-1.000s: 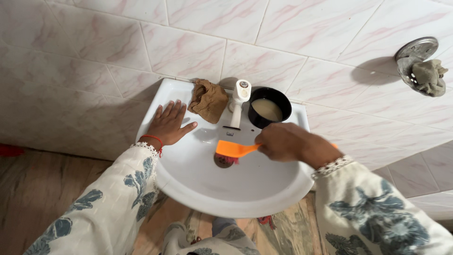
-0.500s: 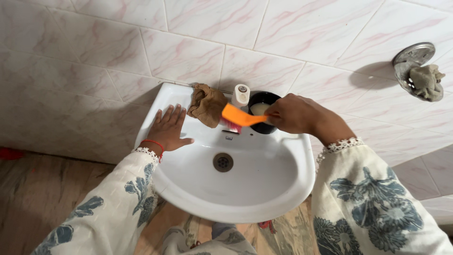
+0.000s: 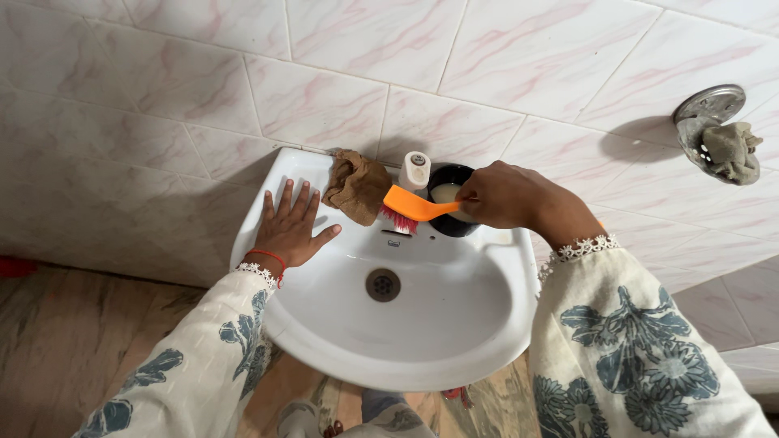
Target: The person scrubs the inside of a white bathroom sink and the surrounding tiled wall using an orange scrub brush and a brown cloth. They move a black cup and the cloth around the sink to access different areas while scrubbing.
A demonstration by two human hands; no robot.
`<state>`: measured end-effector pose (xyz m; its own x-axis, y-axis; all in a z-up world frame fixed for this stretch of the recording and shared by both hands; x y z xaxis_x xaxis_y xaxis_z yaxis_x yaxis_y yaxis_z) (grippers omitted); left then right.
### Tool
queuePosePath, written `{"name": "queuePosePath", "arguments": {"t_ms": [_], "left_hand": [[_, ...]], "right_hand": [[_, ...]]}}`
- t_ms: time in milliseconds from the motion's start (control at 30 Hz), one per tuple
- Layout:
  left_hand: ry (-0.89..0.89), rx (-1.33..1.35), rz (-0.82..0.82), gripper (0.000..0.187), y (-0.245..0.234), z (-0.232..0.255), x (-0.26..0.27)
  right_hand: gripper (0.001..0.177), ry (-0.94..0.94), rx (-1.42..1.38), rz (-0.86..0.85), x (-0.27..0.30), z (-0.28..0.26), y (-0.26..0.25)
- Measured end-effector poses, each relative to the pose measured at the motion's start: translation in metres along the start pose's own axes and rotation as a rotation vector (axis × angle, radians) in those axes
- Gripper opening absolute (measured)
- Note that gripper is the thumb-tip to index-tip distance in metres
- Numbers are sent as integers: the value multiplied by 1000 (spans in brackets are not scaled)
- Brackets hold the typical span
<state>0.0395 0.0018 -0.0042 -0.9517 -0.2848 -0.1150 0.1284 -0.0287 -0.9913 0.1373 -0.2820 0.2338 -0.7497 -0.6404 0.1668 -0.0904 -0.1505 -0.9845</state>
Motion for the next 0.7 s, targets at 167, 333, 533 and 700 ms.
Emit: {"name": "queuePosePath", "arguments": {"t_ms": [167, 333, 533, 700], "left_hand": [[7, 21, 58, 90, 11, -6, -2], [-28, 61, 155, 87, 20, -13, -12], [-37, 52, 202, 94, 11, -18, -26], [-39, 98, 186, 95, -12, -4, -49]], "right_hand": [[27, -3, -6, -22, 1, -2, 3], [26, -28, 23, -74, 0, -13, 6], [26, -2, 60, -8, 1, -5, -7], [28, 48, -35, 154, 0, 7, -19]]}}
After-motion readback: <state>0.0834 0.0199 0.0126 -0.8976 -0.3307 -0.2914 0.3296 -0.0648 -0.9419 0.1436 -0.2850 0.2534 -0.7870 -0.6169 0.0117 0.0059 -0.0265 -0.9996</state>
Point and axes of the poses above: each hand's wrist, its own x-axis away from the middle knuckle, its own y-axis out of the palm, z = x × y, the point moved 3 cm from there along -x, towards the middle knuckle, and after that the axes turned 9 degrees about z, right-handed, at the moved point
